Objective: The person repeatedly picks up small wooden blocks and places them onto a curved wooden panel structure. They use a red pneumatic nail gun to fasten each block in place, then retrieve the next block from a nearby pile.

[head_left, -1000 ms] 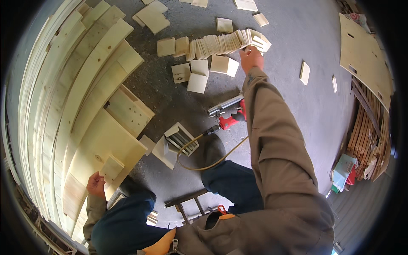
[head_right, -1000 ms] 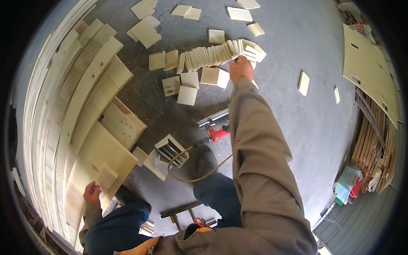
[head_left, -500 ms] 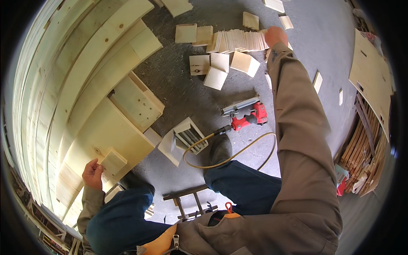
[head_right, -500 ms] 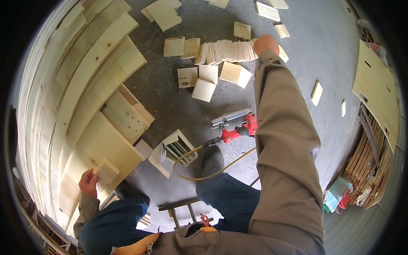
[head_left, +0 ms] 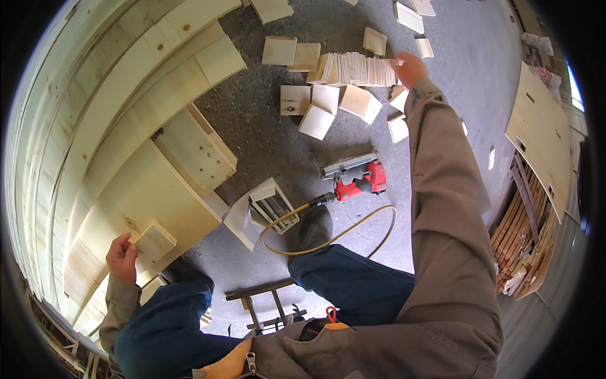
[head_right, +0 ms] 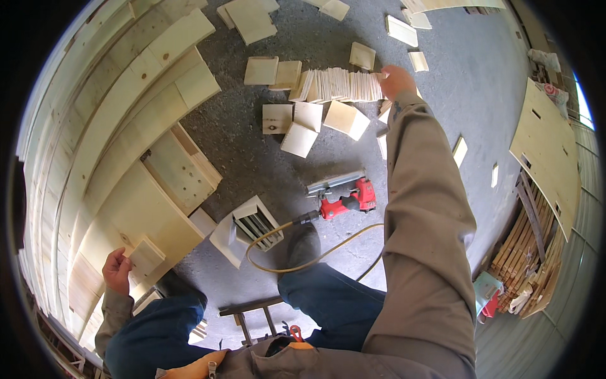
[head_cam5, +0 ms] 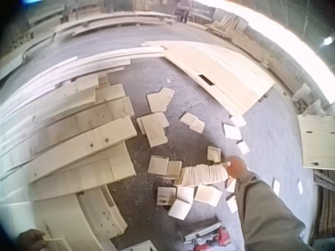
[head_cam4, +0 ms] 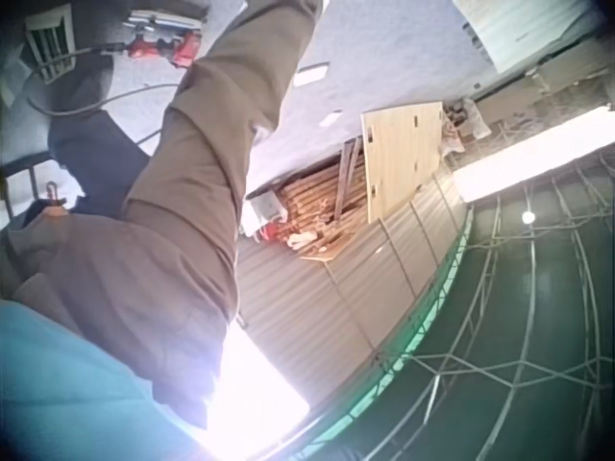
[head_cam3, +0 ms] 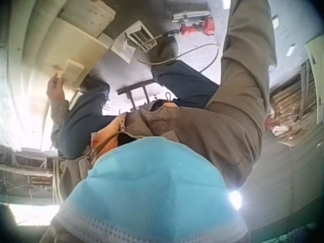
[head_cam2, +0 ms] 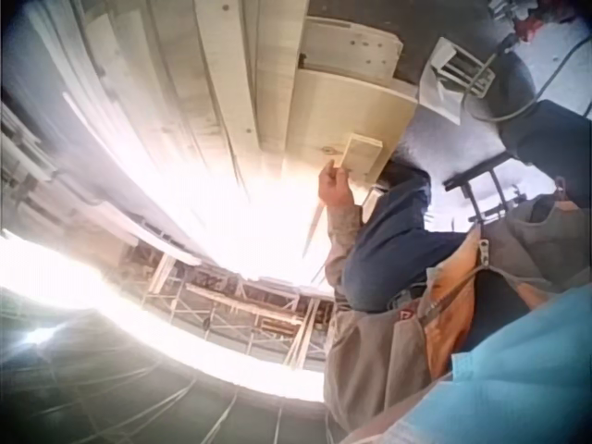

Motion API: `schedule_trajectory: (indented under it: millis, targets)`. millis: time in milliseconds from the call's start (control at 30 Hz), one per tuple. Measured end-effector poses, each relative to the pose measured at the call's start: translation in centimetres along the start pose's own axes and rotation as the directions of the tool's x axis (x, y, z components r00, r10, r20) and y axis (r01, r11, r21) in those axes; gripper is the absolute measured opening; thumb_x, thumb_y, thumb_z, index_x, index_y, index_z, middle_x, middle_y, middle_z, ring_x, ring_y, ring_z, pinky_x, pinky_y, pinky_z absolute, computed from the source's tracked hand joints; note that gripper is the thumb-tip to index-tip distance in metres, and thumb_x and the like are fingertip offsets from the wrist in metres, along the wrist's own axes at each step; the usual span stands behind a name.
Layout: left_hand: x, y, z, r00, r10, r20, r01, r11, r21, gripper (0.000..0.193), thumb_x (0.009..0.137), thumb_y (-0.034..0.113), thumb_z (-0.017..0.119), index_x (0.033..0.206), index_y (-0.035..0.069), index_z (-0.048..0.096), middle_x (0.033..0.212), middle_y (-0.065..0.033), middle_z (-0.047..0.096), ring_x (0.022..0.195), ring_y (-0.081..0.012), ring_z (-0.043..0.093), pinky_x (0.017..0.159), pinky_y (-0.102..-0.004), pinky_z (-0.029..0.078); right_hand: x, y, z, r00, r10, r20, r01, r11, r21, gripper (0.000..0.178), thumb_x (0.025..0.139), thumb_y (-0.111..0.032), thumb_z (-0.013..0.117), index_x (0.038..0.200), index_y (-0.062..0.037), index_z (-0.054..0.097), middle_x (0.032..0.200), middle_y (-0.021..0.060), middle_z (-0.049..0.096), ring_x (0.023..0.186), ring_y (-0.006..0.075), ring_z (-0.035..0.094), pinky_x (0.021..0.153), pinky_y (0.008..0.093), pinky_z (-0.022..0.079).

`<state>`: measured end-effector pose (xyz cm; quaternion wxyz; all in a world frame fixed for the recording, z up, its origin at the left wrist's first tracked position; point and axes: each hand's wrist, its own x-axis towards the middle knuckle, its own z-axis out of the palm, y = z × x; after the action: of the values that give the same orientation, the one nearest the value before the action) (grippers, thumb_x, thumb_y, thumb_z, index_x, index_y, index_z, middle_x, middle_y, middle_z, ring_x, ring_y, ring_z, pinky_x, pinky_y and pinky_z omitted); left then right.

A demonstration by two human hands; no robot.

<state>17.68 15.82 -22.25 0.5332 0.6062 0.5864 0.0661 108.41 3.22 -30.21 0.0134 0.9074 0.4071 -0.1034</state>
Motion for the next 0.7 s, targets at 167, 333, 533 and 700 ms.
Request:
schedule_trajectory:
  millis: [167,333,533,700]
  targets:
    - [-0.2,0.1,-0.2,1.0,0.005,-0.005,-0.005,1.0,0.011,0.033,0.099,0.0,0.063,0.132,-0.002,0.065,0.088,-0.0015,0.062,0.079,-0.0089,0.057,0.071,-0.0252,0.048,-3.5,-0.9,-2.3,0.975,0.22,0.014,-0.221,0.974,0.044,0.027,0.092,-0.019,0.066,0.116,-0.0113,0.075,0.115,0.0174,0.077,0.113,0.0413,0.07,0.097,0.0471,0.056]
    - [-0.4,0.0,0.3,0.999,0.034,0.008,-0.034,0.999,-0.024,0.033,0.099,0.0,0.065,0.132,-0.003,0.064,0.092,-0.0024,0.064,0.083,-0.0095,0.059,0.076,-0.0254,0.049,-7.5,2.3,-5.7,0.944,0.252,-0.214,-0.211,0.958,0.195,0.035,0.091,-0.026,0.075,0.122,-0.0088,0.075,0.11,0.0174,0.077,0.105,0.0354,0.073,0.092,0.0442,0.057]
    - [-1.8,0.5,0.9,0.988,0.142,-0.06,-0.141,0.99,0.021,0.029,0.099,0.004,0.067,0.128,-0.002,0.066,0.095,-0.0041,0.067,0.084,-0.0111,0.061,0.077,-0.0278,0.052,-11.3,-1.0,-8.9,0.949,0.31,0.056,-0.16,0.32,0.934,0.028,0.104,-0.016,0.068,0.127,0.001,0.071,0.111,0.0097,0.075,0.098,0.0201,0.071,0.086,0.0353,0.06]
    - [-2.6,3.1,1.6,0.918,0.379,-0.115,-0.36,0.919,0.159,0.026,0.097,0.007,0.069,0.121,-0.002,0.069,0.096,-0.0099,0.068,0.083,-0.0167,0.064,0.078,-0.0314,0.055,-15.4,-12.0,-6.6,0.956,0.011,0.292,-0.288,-0.144,0.947,0.028,0.108,-0.01,0.061,0.134,-0.0009,0.067,0.115,0.0078,0.074,0.099,0.0198,0.071,0.089,0.0375,0.06]
